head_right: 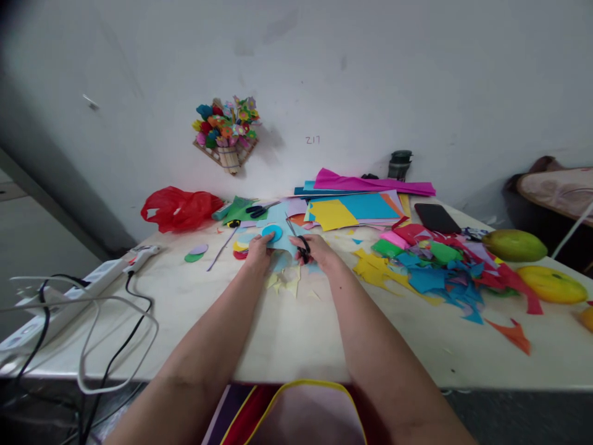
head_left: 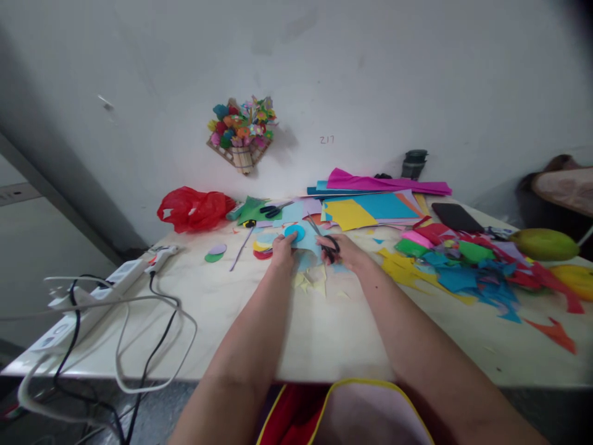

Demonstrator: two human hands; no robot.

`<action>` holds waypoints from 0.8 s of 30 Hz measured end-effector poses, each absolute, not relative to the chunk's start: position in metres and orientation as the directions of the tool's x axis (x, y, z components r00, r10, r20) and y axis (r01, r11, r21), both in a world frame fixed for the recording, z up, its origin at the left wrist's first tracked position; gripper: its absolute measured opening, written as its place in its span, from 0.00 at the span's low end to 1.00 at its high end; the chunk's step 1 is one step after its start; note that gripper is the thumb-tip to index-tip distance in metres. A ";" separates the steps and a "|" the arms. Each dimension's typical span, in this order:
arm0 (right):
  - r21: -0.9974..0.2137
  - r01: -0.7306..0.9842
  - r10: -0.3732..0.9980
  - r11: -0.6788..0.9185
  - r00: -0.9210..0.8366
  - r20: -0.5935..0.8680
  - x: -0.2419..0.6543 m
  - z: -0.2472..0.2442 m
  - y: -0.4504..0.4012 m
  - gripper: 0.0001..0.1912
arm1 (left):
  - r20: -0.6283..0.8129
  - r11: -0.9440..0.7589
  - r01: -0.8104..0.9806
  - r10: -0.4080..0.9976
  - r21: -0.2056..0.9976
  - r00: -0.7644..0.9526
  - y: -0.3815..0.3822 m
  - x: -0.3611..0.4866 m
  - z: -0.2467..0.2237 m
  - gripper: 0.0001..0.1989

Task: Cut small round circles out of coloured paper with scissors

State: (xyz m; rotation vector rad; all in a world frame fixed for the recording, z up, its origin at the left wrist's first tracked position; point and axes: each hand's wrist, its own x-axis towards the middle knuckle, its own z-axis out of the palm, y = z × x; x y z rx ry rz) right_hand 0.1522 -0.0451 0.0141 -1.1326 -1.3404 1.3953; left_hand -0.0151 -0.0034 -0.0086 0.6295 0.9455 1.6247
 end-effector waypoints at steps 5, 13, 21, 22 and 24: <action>-0.995 0.035 0.945 -0.089 -0.311 -0.096 0.161 0.020 -0.050 0.17 | -0.096 -0.063 -0.526 0.958 0.848 -0.270 -0.004 -0.017 -0.007 0.17; -0.992 0.068 0.915 -0.105 -0.385 -0.123 0.170 0.023 -0.049 0.20 | -0.125 -0.052 -0.554 0.953 0.831 -0.277 -0.008 -0.016 -0.002 0.18; -0.989 0.091 0.887 -0.116 -0.439 -0.144 0.173 0.020 -0.047 0.21 | -0.110 -0.056 -0.525 0.953 0.849 -0.281 -0.007 -0.018 -0.004 0.18; -0.989 0.094 0.884 -0.117 -0.444 -0.146 0.173 0.020 -0.047 0.21 | -0.100 -0.065 -0.514 0.952 0.855 -0.288 -0.008 -0.018 -0.005 0.18; -0.988 0.098 0.876 -0.117 -0.458 -0.149 0.173 0.020 -0.047 0.21 | -0.083 -0.078 -0.486 0.950 0.871 -0.302 -0.008 -0.018 -0.005 0.17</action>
